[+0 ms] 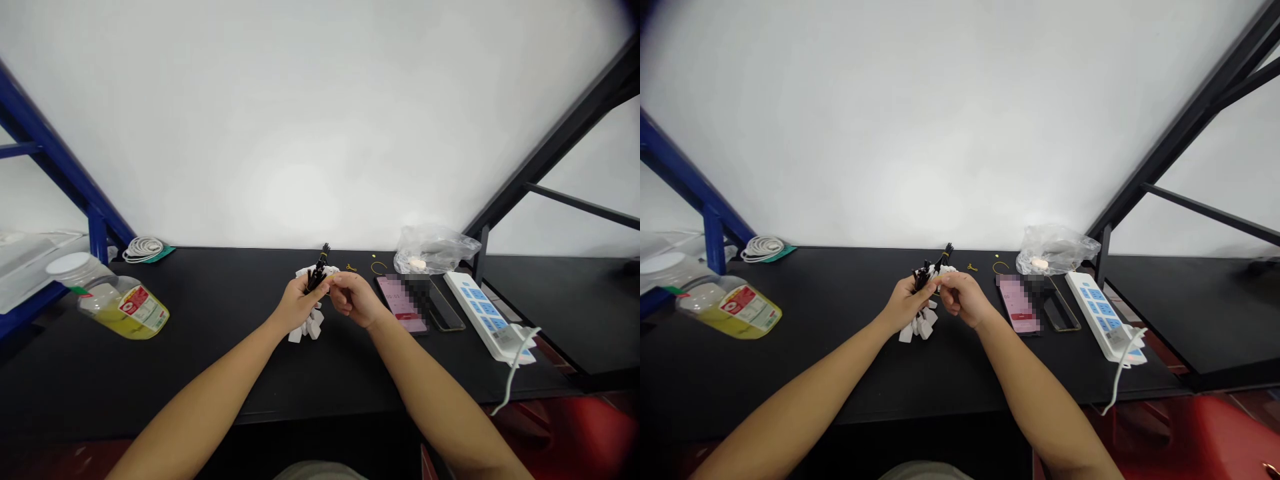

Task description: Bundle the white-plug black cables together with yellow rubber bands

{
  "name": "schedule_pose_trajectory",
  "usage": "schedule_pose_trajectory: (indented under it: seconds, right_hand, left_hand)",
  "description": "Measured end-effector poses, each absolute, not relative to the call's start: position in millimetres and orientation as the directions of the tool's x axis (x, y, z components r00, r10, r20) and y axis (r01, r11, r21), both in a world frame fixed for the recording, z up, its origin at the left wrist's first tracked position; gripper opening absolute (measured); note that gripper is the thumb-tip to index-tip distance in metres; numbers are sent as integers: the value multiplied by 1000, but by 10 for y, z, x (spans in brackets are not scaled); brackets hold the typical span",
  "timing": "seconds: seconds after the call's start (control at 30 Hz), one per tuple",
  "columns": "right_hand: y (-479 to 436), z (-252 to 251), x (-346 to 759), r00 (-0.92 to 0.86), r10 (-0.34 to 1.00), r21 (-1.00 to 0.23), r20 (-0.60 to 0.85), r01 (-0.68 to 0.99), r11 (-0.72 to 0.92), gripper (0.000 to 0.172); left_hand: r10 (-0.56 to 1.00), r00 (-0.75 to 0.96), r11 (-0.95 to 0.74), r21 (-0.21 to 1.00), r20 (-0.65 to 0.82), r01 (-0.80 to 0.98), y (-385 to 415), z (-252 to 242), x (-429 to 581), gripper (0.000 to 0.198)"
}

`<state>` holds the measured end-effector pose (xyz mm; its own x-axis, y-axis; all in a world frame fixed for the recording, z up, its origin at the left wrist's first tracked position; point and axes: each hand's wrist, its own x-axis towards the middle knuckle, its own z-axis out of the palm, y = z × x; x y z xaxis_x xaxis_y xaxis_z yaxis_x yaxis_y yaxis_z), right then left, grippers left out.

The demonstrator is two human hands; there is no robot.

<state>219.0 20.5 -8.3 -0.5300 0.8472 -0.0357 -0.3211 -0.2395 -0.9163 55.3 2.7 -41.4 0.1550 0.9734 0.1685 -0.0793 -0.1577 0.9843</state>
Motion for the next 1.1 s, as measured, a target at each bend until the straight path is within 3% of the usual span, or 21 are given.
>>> schedule_pose_trajectory:
  seconds: [0.17,0.3,0.4,0.6,0.73,0.83,0.93,1.1]
  right_hand:
    - [232,-140,2147,-473,881,-830,-19,-484,-278,38]
    - [218,-212,2045,-160,986,-858,56,-512,-34,38]
    - [213,-234,2048,-59,980,-887,189,-439,144,39]
    - [141,20,2115,-268,865,-902,425,-211,378,58]
    - [132,114,2065,-402,849,-938,343,-94,334,46]
    - [167,39,2065,-402,881,-961,251,7,277,58]
    - [169,-26,2109,-353,898,-934,262,141,328,65]
    - [143,-22,2221,-437,838,-841,326,271,468,36]
  left_hand:
    - [974,142,-178,984,177,-8,-7,-373,560,43]
    - [955,169,-262,960,243,103,-31,-351,559,39]
    - [945,206,-281,952,253,120,-46,-330,566,36]
    - [916,284,-343,919,282,195,-96,-257,594,30]
    - [895,309,-390,900,321,196,-92,-285,591,22]
    - [916,250,-356,922,313,151,-68,-319,598,18]
    - [935,165,-326,944,313,56,-54,-345,624,15]
    - [975,133,-166,979,180,-115,-41,-381,590,33]
